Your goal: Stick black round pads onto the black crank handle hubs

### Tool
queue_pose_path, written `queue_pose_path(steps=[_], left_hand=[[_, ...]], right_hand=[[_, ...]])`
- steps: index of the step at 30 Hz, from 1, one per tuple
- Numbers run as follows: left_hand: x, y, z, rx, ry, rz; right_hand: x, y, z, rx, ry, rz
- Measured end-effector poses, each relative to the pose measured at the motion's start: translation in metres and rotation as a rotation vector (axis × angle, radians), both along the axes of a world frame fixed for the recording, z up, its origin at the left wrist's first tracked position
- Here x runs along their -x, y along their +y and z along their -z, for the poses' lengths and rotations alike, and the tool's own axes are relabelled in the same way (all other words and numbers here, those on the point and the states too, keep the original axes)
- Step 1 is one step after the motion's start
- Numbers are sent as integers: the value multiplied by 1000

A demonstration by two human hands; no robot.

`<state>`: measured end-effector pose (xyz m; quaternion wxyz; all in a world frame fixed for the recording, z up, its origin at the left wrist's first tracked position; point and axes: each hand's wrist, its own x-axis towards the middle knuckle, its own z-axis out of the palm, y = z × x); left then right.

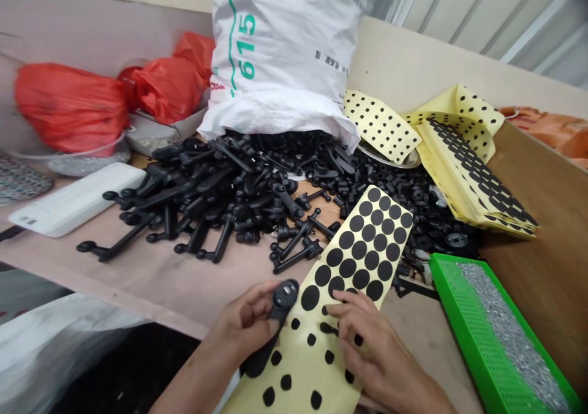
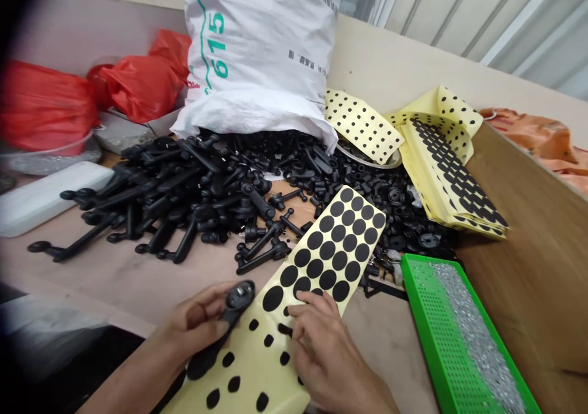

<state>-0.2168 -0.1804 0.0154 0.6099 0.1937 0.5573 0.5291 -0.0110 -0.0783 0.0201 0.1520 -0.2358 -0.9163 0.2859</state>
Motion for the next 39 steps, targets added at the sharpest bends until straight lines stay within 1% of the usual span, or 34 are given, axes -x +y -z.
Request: queue_pose_path(steps=[2, 3, 5, 8, 11, 14, 16, 19, 24, 28, 33, 39], left_hand=[[-3, 3, -2, -31, -90, 71], [-6, 5, -2, -32, -106, 84], [-10, 9, -2, -2, -105, 64], [-17, 15, -2, 34, -86, 73], [-20, 19, -1, 4, -65, 142], [-21, 22, 4, -2, 10, 162], [-21, 22, 8, -9, 65, 148], [-23, 23, 11, -36, 95, 123], [-25, 23, 5, -78, 59, 116], [-24, 24, 0, -58, 37, 137], [-23, 25, 2, -68, 31, 115], [-22, 24, 3, -79, 17, 143]], right_hand=[[-2, 7, -5, 188, 103, 59], [-2, 11, -7, 291, 179, 99], [-2, 16, -11, 513, 325, 173], [4, 17, -16, 822, 440, 205], [14, 12, -18, 1056, 484, 229], [21, 6, -18, 1221, 511, 237], [24, 4, -16, 1278, 526, 230], [25, 3, -13, 1290, 535, 232], [25, 3, -11, 1287, 543, 235], [25, 3, -12, 1375, 551, 247], [27, 3, -15, 1431, 552, 257], [26, 1, -15, 1475, 572, 234]])
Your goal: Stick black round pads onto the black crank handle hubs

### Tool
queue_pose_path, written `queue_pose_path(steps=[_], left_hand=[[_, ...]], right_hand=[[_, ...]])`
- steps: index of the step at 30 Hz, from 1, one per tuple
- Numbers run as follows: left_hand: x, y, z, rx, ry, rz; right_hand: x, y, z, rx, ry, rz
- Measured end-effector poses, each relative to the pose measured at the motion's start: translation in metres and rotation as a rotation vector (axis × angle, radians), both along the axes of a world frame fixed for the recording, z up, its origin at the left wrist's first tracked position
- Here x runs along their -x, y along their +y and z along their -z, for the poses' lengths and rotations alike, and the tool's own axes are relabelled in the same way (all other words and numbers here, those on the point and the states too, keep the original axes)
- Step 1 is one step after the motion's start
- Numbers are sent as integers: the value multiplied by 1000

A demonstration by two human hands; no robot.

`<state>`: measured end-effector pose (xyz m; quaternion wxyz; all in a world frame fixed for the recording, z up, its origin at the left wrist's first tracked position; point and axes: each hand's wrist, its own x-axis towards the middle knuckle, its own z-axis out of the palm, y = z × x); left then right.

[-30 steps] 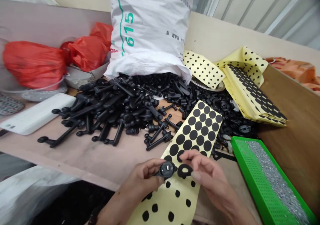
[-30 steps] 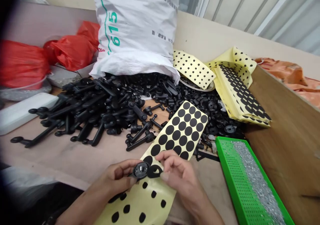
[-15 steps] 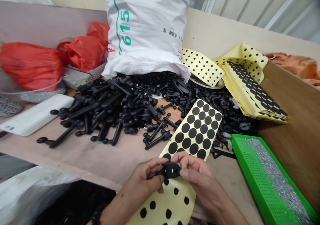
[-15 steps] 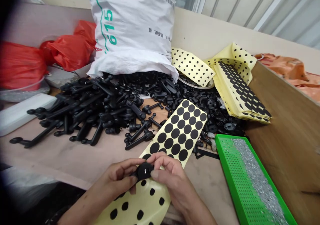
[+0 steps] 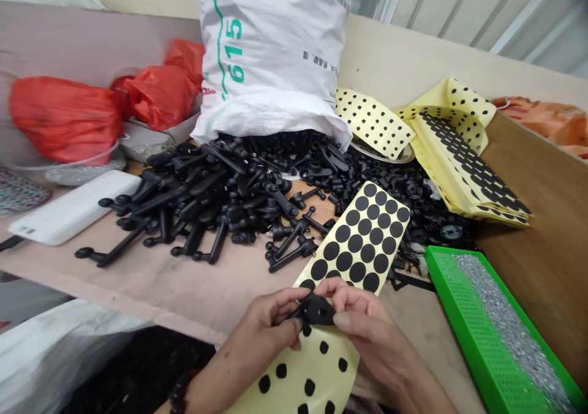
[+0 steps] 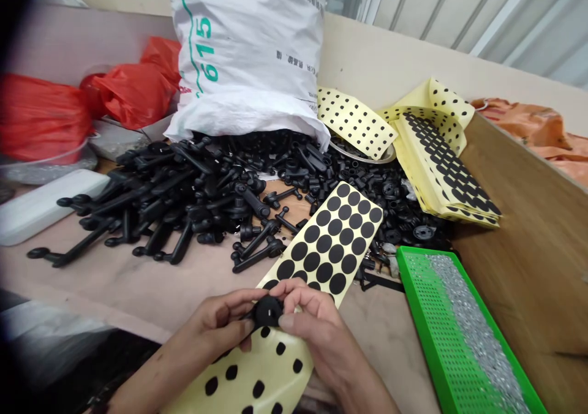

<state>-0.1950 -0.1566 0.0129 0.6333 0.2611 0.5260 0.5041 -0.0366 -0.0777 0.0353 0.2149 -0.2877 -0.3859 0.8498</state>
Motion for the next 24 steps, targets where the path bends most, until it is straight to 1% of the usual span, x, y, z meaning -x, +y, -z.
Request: queue_pose_path(steps=[4, 8, 13, 19, 24], left_hand=[[0, -1, 0, -36, 56, 23], [0, -2, 2, -50, 104, 45], [-2, -3, 3, -48, 101, 43], [-2, -3, -1, -56, 94, 38], [-1, -5, 2, -62, 100, 56]], right_hand=[[0, -2, -1, -6, -4, 0], [0, -1, 2, -20, -16, 13], [0, 0, 8, -3, -17, 18], [0, 0, 9, -1, -13, 8], [1, 1, 10, -16, -22, 3]])
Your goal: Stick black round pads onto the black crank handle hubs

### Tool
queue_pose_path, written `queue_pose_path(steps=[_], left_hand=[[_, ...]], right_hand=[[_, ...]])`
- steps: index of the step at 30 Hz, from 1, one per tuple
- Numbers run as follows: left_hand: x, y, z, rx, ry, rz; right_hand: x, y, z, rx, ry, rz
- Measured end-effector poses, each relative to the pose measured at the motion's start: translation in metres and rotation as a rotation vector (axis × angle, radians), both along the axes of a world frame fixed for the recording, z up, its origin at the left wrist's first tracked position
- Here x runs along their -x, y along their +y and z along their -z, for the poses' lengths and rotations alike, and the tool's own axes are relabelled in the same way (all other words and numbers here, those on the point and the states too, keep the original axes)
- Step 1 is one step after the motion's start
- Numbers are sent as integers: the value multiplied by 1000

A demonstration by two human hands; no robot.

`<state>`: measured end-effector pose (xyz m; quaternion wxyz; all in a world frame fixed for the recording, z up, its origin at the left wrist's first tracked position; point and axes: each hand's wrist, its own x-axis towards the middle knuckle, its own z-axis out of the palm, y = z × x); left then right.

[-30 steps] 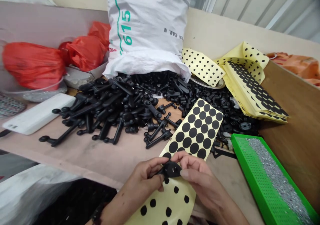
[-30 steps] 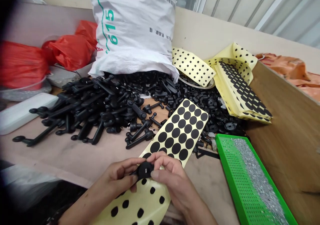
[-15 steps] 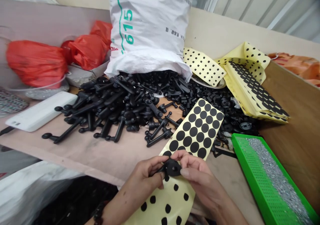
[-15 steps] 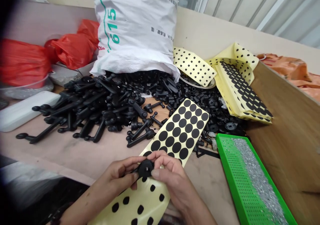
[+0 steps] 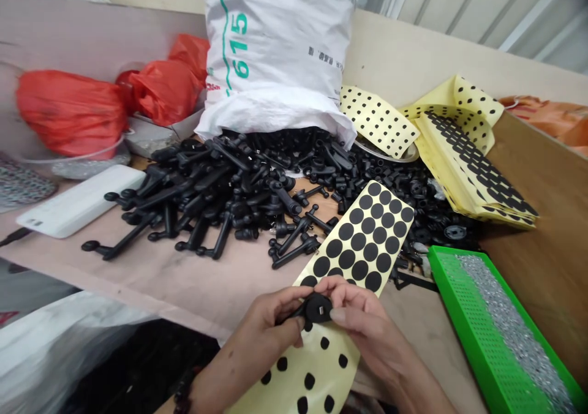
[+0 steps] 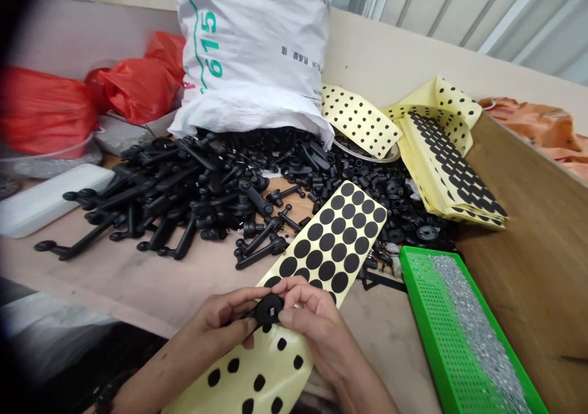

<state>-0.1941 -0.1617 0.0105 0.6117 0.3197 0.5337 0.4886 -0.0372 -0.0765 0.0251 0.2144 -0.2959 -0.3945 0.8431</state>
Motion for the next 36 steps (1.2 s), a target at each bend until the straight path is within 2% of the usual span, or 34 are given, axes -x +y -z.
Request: queue_pose_path(steps=[4, 12, 20, 27, 36], left_hand=[[0, -1, 1, -5, 14, 20], [0, -1, -7, 7, 28, 25], [4, -4, -4, 23, 85, 18], [2, -3, -13, 44, 87, 18], [3, -5, -7, 15, 109, 52]], right_hand=[[2, 1, 0, -18, -15, -12], [6, 0, -5, -18, -48, -10], [6, 1, -4, 28, -15, -17], [6, 0, -3, 35, -23, -16], [6, 1, -1, 15, -42, -48]])
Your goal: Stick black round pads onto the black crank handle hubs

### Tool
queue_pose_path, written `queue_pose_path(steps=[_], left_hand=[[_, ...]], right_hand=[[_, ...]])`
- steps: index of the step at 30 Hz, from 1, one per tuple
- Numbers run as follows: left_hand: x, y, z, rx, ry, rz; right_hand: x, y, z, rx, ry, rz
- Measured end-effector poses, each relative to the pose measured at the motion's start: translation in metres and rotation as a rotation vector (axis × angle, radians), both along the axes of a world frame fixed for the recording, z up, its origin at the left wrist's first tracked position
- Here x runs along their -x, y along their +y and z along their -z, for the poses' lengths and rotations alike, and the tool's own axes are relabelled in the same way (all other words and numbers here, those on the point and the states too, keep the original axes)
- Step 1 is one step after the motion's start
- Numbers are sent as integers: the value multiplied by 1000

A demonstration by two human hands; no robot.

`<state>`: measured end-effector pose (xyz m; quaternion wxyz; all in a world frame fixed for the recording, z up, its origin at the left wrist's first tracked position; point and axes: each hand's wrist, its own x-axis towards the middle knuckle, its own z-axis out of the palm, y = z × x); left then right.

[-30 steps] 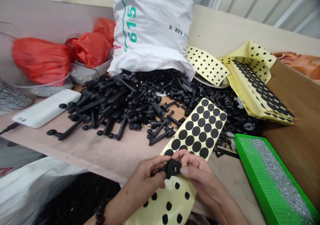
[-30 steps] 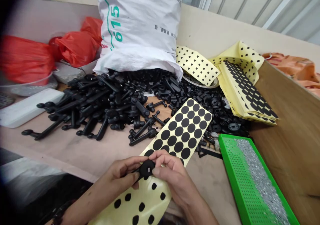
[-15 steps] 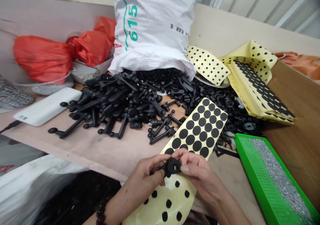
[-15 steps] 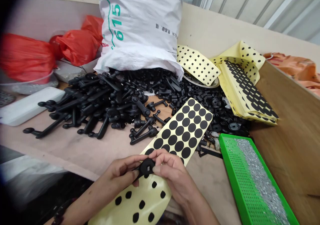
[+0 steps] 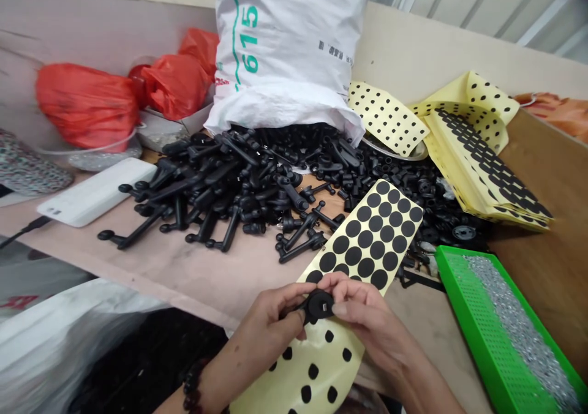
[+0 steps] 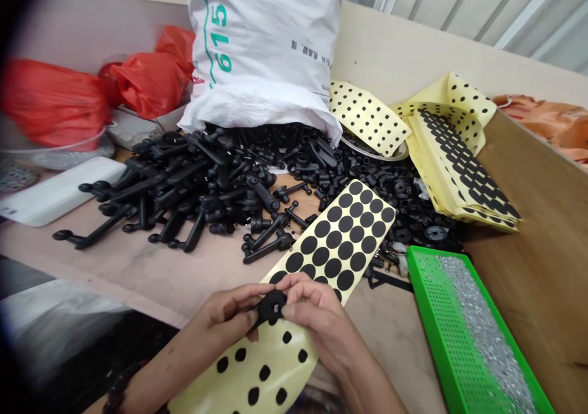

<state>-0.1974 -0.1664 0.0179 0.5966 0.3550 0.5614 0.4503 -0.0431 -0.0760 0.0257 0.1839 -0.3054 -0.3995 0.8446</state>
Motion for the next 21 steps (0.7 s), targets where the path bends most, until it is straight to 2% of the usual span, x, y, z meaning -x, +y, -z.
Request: queue_pose_path(steps=[7, 14, 21], left_hand=[[0, -2, -2, 16, 9, -32], [3, -4, -12, 50, 12, -82], [4, -5, -13, 53, 45, -78]], right_hand=[[0, 3, -1, -38, -29, -45], [3, 3, -2, -24, -27, -59], [3, 4, -2, -12, -25, -84]])
